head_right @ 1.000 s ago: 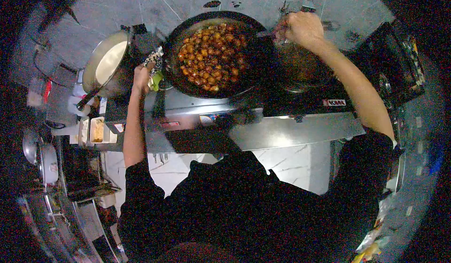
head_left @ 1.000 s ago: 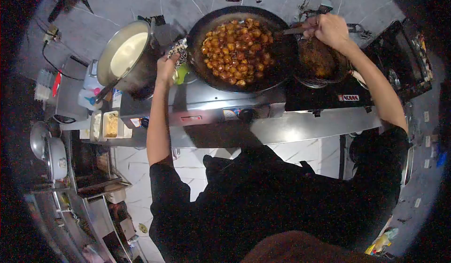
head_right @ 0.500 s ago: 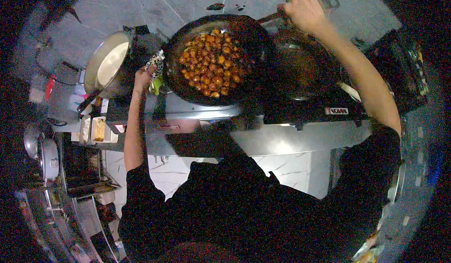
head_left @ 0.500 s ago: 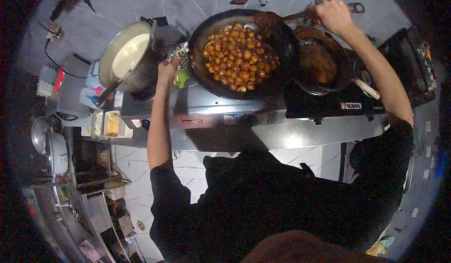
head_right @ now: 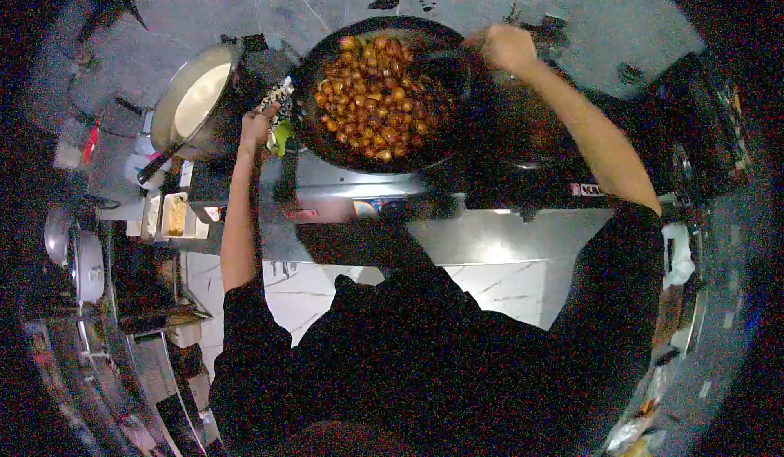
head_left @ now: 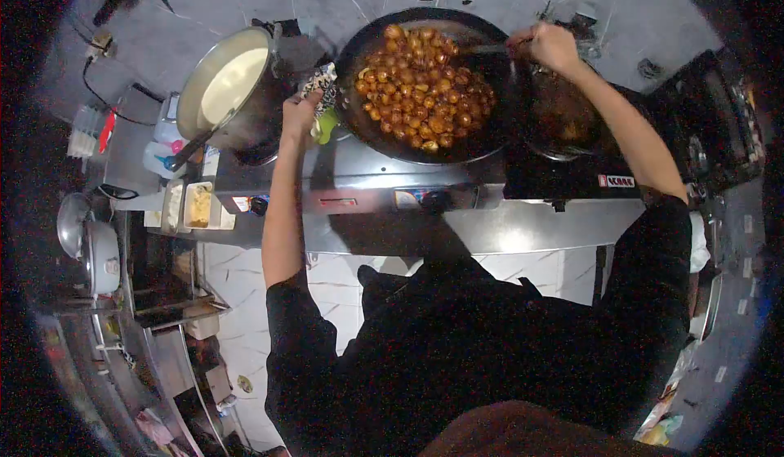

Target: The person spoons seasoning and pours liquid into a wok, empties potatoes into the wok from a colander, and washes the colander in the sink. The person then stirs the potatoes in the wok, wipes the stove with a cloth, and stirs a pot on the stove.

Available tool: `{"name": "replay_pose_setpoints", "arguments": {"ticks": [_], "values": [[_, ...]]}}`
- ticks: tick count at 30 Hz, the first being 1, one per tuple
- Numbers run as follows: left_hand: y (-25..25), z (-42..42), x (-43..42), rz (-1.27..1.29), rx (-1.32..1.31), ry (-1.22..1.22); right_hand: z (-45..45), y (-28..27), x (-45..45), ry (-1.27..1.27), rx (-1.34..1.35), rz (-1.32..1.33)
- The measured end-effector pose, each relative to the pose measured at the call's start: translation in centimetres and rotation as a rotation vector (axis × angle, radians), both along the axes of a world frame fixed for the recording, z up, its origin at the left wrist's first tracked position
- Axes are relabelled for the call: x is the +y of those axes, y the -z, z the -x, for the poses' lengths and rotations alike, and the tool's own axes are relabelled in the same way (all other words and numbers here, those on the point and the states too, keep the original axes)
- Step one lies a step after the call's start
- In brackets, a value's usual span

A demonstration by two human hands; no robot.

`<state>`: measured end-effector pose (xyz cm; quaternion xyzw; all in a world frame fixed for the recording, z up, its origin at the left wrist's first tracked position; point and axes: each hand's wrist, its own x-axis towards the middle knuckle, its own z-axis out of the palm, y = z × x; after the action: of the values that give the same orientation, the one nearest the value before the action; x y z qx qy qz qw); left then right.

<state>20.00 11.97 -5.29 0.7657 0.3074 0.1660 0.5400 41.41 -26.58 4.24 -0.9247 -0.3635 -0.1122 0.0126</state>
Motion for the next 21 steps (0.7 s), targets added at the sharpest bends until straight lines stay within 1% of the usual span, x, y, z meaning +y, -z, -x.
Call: {"name": "replay_pose_setpoints", "arguments": {"ticks": [1,2,4,5,7,8,11,13,16,19,21], "values": [[0.8,-0.2,0.6,-0.015,0.03,0.024,1.3,-1.6,0.0,0.061,-0.015,-0.012],[1.4,-0.3,0.4,0.031,-0.104,0.054,2.3,-3.2,-0.1,0.016,-0.092,0.009],[1.8,-0.5,0.3,0.275,-0.175,0.052,4.2,-6.0,-0.2,-0.07,-0.246,0.054],[1.9,-0.6,0.3,0.397,-0.207,0.051,5.5,-6.8,0.1,-0.067,-0.328,0.105],[2.2,-0.8,0.8,0.362,-0.183,0.066,8.3,-7.9,0.5,-0.062,-0.494,0.217],[2.1,-0.8,0.9,0.348,-0.171,0.073,9.7,-8.2,0.5,-0.093,-0.569,0.225],[2.0,-0.5,0.8,0.443,-0.221,0.139,13.3,-8.6,0.9,-0.168,-0.78,0.252],[2.1,-0.6,0.8,0.439,-0.265,0.153,15.2,-9.2,1.6,-0.202,-0.918,0.275],[1.8,-0.4,0.6,0.479,-0.299,0.198,17.1,-10.8,3.4,-0.171,-0.733,0.34],[2.7,-0.6,1.6,0.518,-0.299,0.287,14.8,-8.8,3.5,0.139,-0.593,0.675],[3.3,-0.4,1.7,0.552,-0.303,0.318,14.3,-8.6,3.5,0.241,-0.43,0.834]]}}
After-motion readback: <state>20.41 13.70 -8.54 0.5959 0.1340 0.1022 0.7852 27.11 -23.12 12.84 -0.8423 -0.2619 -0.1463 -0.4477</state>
